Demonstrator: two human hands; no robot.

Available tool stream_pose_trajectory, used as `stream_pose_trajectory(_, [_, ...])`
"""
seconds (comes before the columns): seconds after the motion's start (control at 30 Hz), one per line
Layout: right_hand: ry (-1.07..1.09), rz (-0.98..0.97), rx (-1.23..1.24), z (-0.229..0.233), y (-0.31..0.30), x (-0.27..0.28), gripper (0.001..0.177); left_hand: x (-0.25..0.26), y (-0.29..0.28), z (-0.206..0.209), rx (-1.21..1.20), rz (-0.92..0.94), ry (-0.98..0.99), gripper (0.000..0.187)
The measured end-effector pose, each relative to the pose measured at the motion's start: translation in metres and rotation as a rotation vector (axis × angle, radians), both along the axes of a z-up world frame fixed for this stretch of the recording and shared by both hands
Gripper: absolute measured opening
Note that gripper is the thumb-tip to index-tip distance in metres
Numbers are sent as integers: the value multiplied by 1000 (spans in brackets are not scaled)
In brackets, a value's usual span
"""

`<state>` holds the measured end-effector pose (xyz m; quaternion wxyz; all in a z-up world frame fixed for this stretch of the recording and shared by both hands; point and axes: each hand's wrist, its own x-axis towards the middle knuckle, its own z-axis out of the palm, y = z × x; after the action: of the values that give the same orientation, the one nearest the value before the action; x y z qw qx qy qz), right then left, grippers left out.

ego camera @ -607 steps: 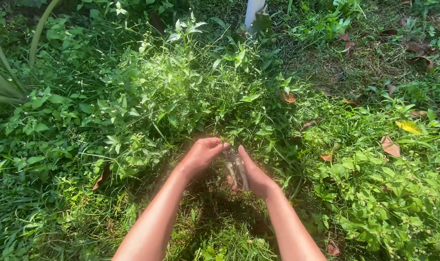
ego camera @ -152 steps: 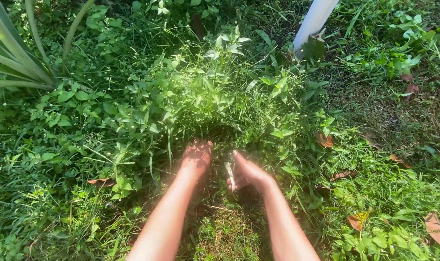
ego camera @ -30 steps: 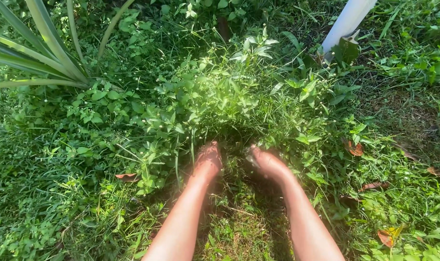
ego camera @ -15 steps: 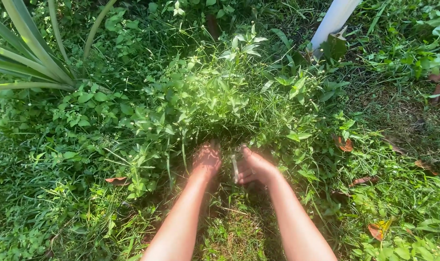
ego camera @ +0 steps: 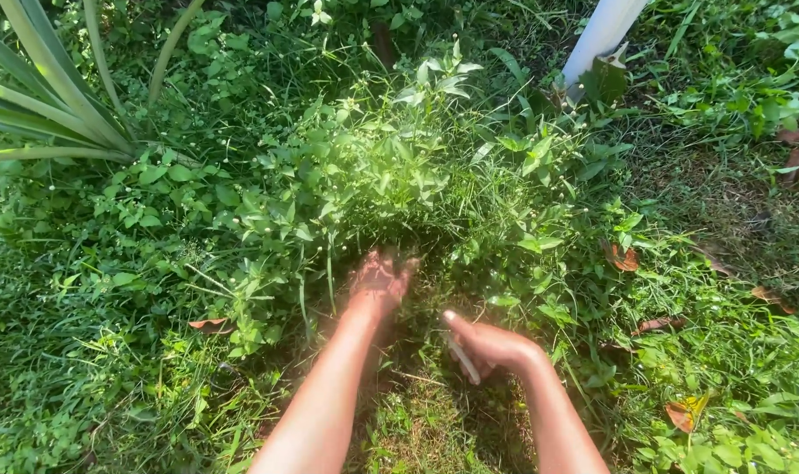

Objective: Cutting grass and weeding using hand shears in a garden.

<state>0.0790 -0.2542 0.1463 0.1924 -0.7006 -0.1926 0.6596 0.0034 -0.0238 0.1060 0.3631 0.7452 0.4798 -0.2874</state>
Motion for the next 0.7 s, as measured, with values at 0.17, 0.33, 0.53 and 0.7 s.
stream_pose_trajectory(0.17, [-1, -258, 14, -19, -16, 26, 88, 9, 5, -85, 1219, -760, -654, 88])
stream_pose_trajectory(0.33, [-92, -191, -58, 6, -19, 31, 88, 8, 25, -113, 412, -703, -26, 38])
stream_pose_trajectory(0.53, [70, -147, -3, 17, 0, 23, 89, 6, 42, -84, 225, -404, -17, 42])
stream_pose_trajectory(0.7, [129, -322, 206, 1, 40, 17, 79, -4, 34, -60, 209, -332, -98, 44])
